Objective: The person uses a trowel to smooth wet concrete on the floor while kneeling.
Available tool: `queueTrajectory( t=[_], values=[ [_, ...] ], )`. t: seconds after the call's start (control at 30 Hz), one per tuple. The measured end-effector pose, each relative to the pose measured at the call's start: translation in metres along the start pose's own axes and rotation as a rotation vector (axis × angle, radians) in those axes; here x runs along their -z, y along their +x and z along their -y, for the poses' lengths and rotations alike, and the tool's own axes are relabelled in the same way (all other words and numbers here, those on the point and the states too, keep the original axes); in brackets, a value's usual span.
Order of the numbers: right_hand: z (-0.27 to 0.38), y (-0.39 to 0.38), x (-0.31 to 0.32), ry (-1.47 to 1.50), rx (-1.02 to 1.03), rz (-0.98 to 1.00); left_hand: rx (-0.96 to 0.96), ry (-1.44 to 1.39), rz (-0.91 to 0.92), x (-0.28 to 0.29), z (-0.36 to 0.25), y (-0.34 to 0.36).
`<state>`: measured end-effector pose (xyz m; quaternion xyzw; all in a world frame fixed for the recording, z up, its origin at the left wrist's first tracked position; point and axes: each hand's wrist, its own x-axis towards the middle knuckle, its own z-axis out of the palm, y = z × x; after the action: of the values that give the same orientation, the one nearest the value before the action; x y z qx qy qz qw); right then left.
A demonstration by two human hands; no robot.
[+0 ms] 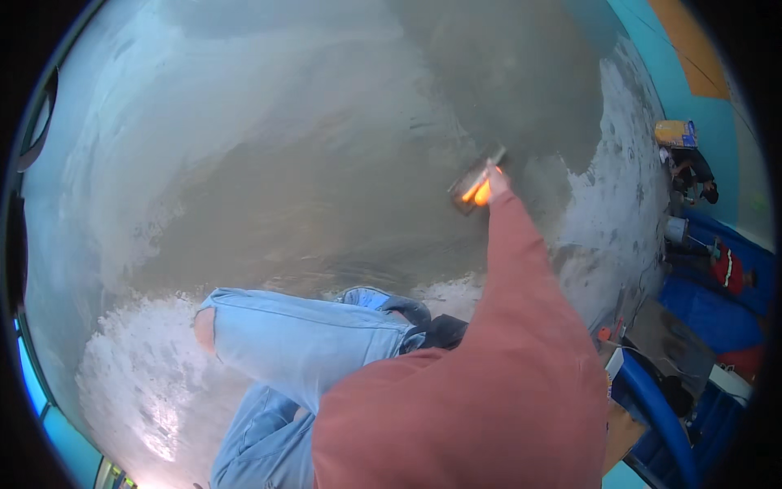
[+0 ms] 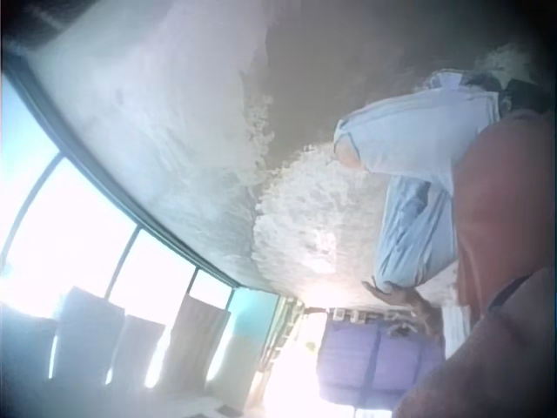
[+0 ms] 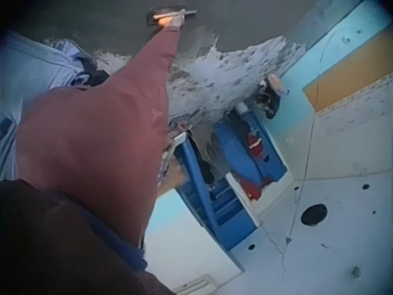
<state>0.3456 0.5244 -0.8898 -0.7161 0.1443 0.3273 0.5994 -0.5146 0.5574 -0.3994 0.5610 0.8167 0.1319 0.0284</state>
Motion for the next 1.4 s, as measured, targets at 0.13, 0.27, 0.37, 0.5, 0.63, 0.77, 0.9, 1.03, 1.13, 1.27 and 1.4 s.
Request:
queueTrajectory(
  t=[0.13, 0.27, 0.37, 0.5, 0.63, 0.77, 0.9, 1.03, 1.13, 1.27, 1.4],
  values=[
    [0.042, 0.039, -0.086, -0.172, 0.084, 0.142, 0.010, 0.075, 0.022, 0.006, 0.004, -0.012],
    [0.066, 0.043, -0.185, -0.352, 0.091, 0.287, 0.011, 0.148, 0.054, 0.012, 0.006, -0.018],
    [0.079, 0.050, -0.255, -0.543, 0.185, 0.337, 0.010, 0.183, 0.085, 0.017, 0.016, -0.022],
    [0.071, 0.032, -0.343, -0.686, 0.226, 0.511, 0.041, 0.320, 0.092, 0.020, 0.005, -0.026],
    [0.061, -0.017, -0.428, -0.986, 0.345, 0.618, 0.063, 0.949, 0.127, 0.024, -0.024, -0.024],
    [0.032, -0.067, -0.498, -1.126, 0.600, 0.730, 0.051, 0.810, 0.077, 0.021, -0.021, -0.021],
    [-0.009, -0.147, -0.562, -1.211, 0.546, 1.043, 0.013, 0.321, 0.031, 0.018, 0.012, -0.033],
    [-0.057, -0.205, -0.599, -1.331, 0.715, 1.153, -0.036, 0.201, 0.021, 0.015, 0.028, -0.035],
    [-0.100, -0.281, -0.607, -1.366, 0.712, 1.263, 0.003, 0.086, -0.047, 0.011, 0.013, -0.037],
    [-0.154, -0.377, -0.586, -1.324, 0.675, 1.415, 0.056, -0.002, -0.085, 0.009, -0.016, -0.028],
    [-0.177, -0.417, -0.574, -1.329, 0.727, 1.410, 0.157, -0.095, -0.123, 0.004, -0.036, -0.028]
  ],
)
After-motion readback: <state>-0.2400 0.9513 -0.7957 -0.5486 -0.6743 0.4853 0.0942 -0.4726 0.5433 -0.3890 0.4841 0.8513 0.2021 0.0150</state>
